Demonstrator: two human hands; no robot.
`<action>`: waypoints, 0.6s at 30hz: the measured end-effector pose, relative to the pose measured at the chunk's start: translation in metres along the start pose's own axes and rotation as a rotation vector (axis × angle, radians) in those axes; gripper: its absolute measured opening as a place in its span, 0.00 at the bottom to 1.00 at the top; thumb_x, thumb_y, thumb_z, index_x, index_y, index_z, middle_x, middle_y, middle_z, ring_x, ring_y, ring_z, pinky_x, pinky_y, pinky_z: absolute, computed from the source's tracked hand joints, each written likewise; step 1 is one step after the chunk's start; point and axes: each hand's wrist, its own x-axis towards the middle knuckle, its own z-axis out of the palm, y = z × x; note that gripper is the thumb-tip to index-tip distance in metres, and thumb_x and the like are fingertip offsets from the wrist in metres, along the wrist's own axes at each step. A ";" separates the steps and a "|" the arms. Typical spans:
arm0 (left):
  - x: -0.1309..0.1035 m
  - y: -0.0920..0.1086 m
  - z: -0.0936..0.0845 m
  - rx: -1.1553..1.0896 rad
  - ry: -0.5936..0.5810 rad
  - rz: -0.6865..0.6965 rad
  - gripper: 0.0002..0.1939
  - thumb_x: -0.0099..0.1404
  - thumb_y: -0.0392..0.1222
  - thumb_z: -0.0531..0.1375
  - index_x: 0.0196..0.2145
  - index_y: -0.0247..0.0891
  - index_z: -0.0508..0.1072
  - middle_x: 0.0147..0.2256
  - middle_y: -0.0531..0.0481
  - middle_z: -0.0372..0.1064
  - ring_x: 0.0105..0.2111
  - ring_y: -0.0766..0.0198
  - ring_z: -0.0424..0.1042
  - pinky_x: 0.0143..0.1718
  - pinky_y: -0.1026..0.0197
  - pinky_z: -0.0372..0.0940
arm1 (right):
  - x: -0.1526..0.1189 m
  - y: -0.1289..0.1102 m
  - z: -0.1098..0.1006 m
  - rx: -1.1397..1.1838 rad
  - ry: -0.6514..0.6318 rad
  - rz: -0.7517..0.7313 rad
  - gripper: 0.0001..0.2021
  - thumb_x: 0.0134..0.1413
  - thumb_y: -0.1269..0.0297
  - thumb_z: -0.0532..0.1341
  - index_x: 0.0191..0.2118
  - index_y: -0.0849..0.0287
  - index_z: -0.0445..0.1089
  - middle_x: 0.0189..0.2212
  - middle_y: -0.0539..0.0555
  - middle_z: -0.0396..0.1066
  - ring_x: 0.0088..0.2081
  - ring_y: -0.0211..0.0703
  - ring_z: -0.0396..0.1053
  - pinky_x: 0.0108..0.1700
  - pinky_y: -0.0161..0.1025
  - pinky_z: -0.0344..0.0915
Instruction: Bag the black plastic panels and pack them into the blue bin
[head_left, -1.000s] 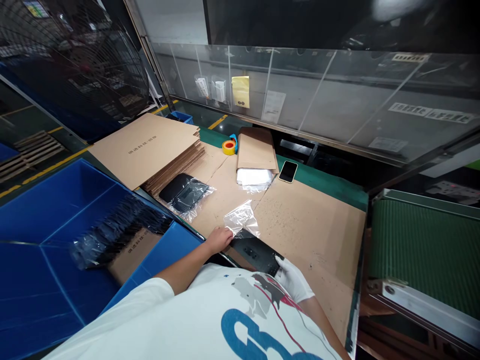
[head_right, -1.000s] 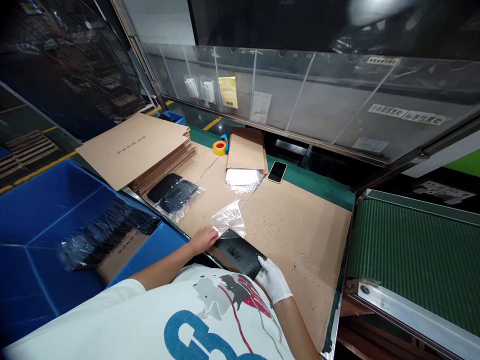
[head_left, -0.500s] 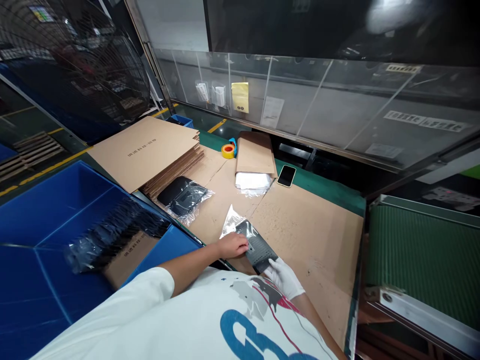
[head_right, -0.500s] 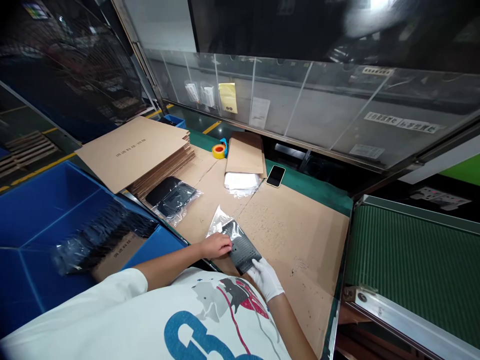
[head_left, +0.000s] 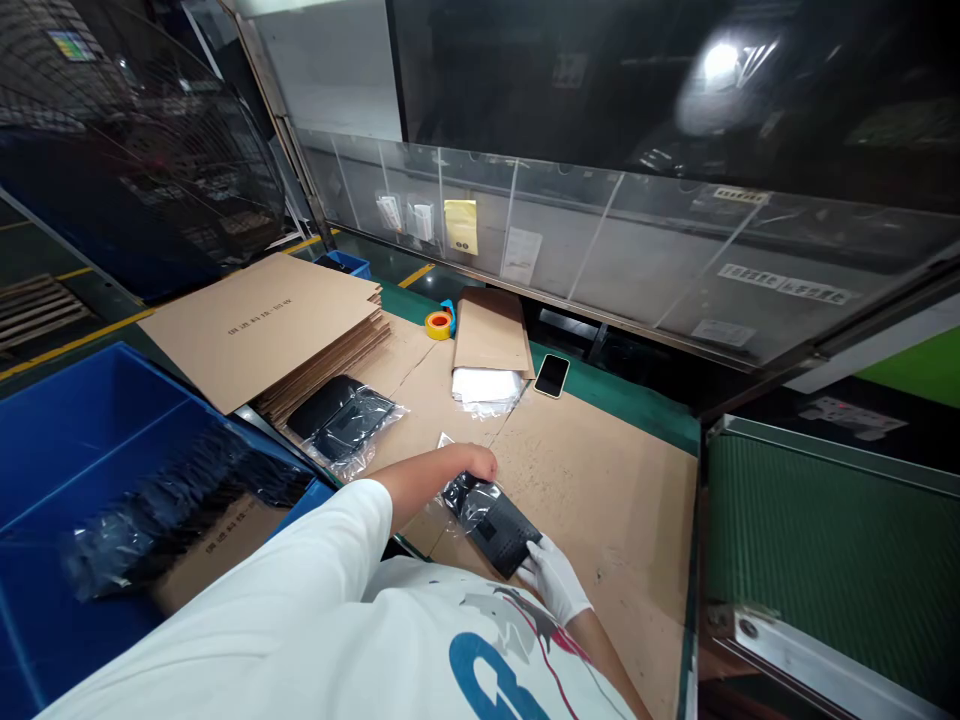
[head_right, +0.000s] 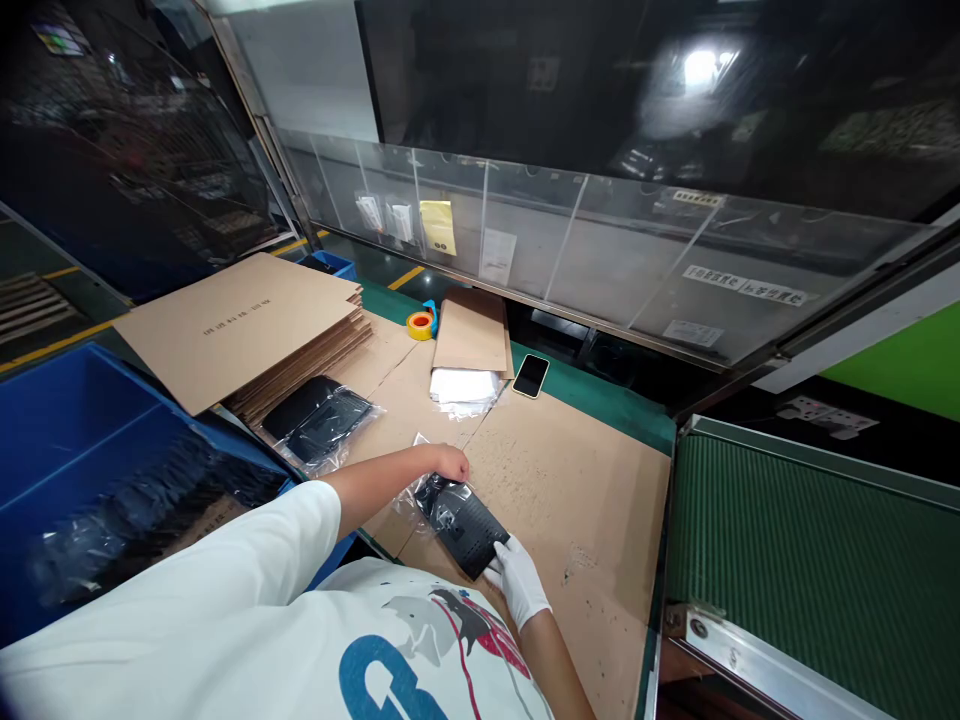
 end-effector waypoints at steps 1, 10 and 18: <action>0.002 0.003 0.002 -0.008 -0.009 0.020 0.05 0.47 0.29 0.65 0.21 0.38 0.78 0.20 0.55 0.74 0.23 0.65 0.68 0.30 0.64 0.62 | -0.001 -0.001 0.001 0.005 0.000 -0.003 0.20 0.40 0.61 0.67 0.43 0.56 0.67 0.39 0.56 0.78 0.38 0.49 0.78 0.43 0.48 0.72; -0.012 0.073 -0.009 0.058 0.248 0.380 0.08 0.64 0.37 0.58 0.36 0.39 0.78 0.43 0.44 0.76 0.48 0.56 0.71 0.57 0.52 0.59 | 0.007 -0.048 0.031 0.158 0.042 -0.286 0.23 0.38 0.55 0.70 0.42 0.56 0.69 0.40 0.56 0.77 0.43 0.50 0.76 0.47 0.48 0.72; -0.089 0.105 -0.079 -0.575 1.288 0.208 0.26 0.64 0.52 0.60 0.57 0.39 0.64 0.57 0.38 0.63 0.59 0.51 0.61 0.61 0.45 0.53 | -0.066 -0.140 0.065 0.233 -0.033 -0.702 0.27 0.56 0.54 0.62 0.61 0.48 0.62 0.63 0.53 0.60 0.61 0.51 0.61 0.60 0.48 0.62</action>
